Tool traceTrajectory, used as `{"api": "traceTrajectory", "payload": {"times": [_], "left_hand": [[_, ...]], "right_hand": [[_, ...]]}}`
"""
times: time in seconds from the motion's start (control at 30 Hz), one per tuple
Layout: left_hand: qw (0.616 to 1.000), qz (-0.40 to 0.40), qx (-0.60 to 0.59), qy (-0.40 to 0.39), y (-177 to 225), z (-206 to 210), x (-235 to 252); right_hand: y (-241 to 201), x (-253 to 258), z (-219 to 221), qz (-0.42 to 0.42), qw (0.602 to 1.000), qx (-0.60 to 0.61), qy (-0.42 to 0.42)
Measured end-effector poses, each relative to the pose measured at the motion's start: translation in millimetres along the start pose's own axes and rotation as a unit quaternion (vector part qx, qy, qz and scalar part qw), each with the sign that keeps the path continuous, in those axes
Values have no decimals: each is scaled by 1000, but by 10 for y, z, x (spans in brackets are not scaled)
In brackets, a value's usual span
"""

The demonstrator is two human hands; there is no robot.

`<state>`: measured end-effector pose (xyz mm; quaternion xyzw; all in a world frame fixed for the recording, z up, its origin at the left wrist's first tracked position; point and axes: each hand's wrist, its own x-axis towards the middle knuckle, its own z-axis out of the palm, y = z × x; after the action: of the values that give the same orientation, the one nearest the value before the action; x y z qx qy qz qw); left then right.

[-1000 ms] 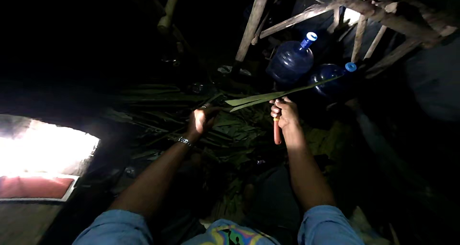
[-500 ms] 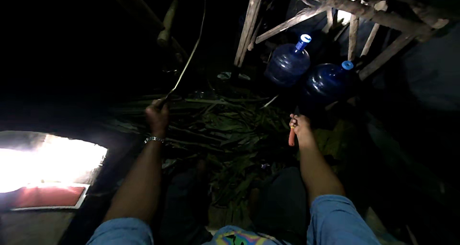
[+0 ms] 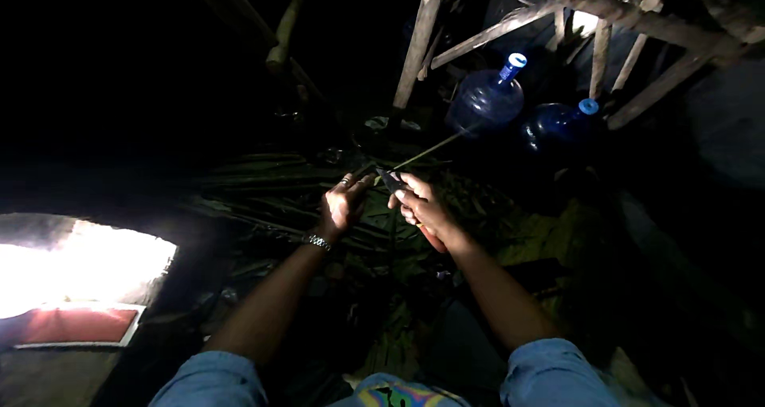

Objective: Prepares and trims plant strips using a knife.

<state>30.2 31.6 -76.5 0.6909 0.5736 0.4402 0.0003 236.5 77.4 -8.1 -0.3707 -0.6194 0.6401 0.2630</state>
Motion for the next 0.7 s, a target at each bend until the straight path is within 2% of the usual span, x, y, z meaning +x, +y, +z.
{"api": "traceTrajectory", "payload": {"times": [0.1, 0.23, 0.47, 0.7], "left_hand": [[998, 51, -11, 25, 60, 113, -19], [996, 73, -5, 41, 71, 155, -33], [996, 73, 13, 59, 59, 84, -11], [996, 54, 37, 56, -113, 22, 10]], "right_hand": [[13, 8, 44, 9, 999, 31, 20], [-43, -19, 33, 20, 995, 75, 56], [-134, -17, -93, 13, 982, 131, 139], [-204, 5, -500, 0, 958, 174, 227]]}}
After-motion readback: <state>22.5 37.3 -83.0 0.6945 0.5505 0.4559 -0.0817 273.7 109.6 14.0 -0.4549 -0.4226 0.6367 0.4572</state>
